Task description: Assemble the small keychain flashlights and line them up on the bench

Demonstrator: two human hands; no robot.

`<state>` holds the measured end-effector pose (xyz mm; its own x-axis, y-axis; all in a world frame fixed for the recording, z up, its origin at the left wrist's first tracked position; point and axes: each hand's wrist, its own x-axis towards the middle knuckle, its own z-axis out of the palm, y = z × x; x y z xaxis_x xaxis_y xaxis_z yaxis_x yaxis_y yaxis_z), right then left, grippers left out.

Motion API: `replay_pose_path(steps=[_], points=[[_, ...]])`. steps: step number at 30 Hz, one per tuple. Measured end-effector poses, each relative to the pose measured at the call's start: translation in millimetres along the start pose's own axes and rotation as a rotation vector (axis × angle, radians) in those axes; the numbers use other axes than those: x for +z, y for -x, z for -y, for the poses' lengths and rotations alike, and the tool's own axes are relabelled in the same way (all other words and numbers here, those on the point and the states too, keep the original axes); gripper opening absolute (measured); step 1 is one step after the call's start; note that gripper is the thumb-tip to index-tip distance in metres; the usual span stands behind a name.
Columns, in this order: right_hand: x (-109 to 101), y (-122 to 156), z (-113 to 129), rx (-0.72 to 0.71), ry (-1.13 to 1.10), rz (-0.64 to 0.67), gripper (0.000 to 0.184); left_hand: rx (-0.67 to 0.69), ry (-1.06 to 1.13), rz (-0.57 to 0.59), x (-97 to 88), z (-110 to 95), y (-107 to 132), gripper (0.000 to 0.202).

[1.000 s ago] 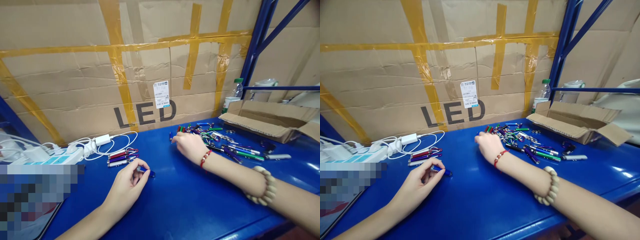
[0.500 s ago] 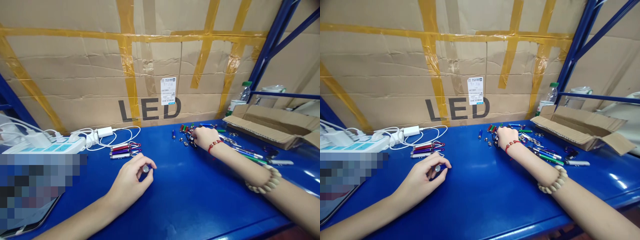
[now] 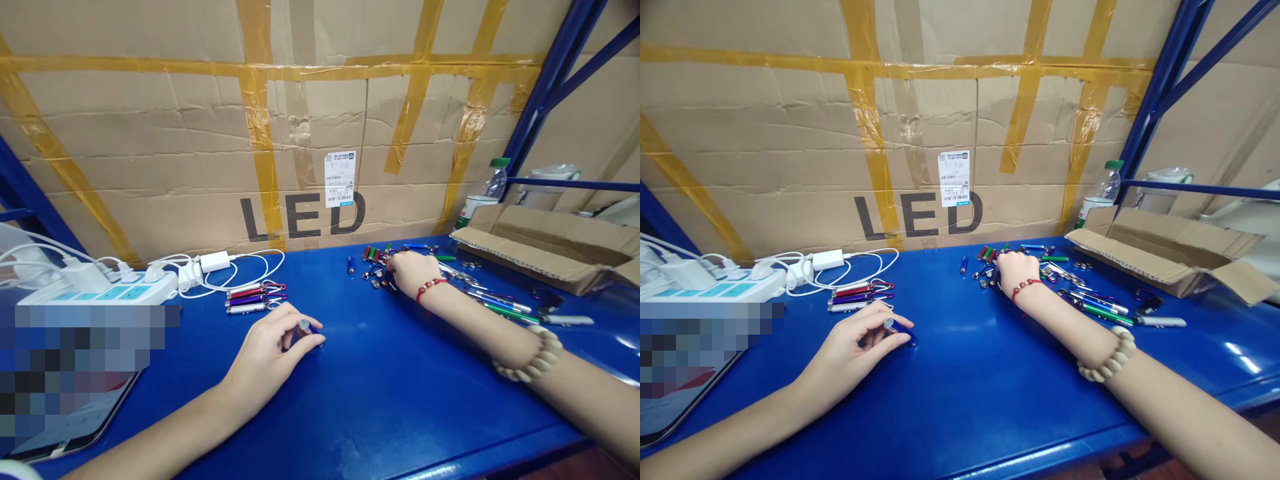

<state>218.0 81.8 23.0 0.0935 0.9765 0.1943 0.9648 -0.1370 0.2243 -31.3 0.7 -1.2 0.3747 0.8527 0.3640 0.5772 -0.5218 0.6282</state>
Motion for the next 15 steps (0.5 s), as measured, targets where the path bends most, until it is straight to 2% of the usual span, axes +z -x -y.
replay_pose_path(steps=[5,15], points=[[0.6,-4.3,-7.8,0.011,-0.009,-0.029,0.038,-0.007,-0.068,0.045,-2.0,-5.6,0.6,0.033],[14.8,-9.1,-2.6,-0.148,-0.048,-0.044,0.036,-0.021,-0.092,0.097,0.3,-5.6,1.6,0.035]])
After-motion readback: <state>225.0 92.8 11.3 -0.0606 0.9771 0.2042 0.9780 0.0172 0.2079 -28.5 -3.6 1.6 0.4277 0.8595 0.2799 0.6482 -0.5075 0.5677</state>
